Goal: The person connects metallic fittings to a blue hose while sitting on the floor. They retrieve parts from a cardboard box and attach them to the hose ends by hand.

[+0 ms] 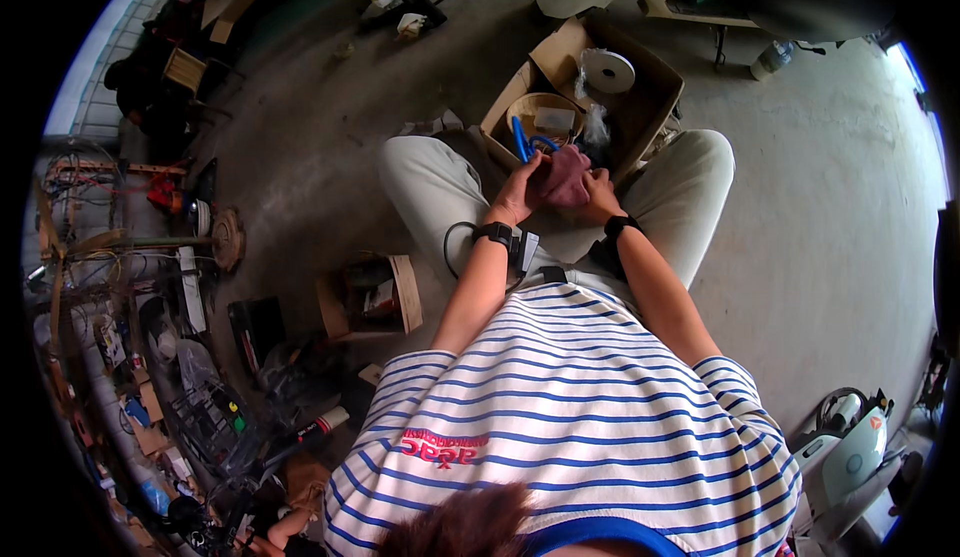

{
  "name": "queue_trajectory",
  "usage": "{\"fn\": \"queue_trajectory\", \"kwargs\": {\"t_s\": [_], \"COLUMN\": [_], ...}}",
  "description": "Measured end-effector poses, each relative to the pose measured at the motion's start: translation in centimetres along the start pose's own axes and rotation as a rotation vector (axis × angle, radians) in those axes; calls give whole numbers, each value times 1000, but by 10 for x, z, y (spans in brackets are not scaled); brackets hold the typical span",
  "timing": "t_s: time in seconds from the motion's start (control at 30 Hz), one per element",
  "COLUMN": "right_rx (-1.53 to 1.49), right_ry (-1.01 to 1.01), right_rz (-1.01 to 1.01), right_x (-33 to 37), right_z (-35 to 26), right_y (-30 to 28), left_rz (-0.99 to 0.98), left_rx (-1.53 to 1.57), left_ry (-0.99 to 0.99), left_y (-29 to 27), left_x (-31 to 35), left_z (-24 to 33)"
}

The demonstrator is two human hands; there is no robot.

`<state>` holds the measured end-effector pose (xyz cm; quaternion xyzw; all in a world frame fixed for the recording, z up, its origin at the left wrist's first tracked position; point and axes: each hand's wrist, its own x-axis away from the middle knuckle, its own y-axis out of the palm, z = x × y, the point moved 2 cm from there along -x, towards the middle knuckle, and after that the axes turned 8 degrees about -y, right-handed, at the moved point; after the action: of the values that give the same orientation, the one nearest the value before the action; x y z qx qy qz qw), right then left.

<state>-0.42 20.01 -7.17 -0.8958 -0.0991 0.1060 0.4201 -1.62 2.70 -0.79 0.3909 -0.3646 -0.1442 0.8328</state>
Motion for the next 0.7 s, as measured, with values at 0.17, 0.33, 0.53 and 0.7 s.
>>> {"fn": "queue_trajectory", "kwargs": {"t_s": [0.17, 0.33, 0.53, 0.7], "right_rx": [-558, -1083, -1828, -1769], "right_ry": [-34, 119, 571, 589], "right_rz": [66, -85, -76, -28], "right_x": [-14, -15, -25, -24], "right_z": [17, 7, -15, -33], "right_y": [0, -3, -25, -32], "left_rz": [-55, -33, 25, 163], "left_rx": [-172, -522, -1041, -1271], "left_ry": [-120, 25, 176, 169], "left_y": [5, 8, -5, -7], "left_x": [-2, 3, -5, -6], "left_z": [-9, -11, -17, -29]}}
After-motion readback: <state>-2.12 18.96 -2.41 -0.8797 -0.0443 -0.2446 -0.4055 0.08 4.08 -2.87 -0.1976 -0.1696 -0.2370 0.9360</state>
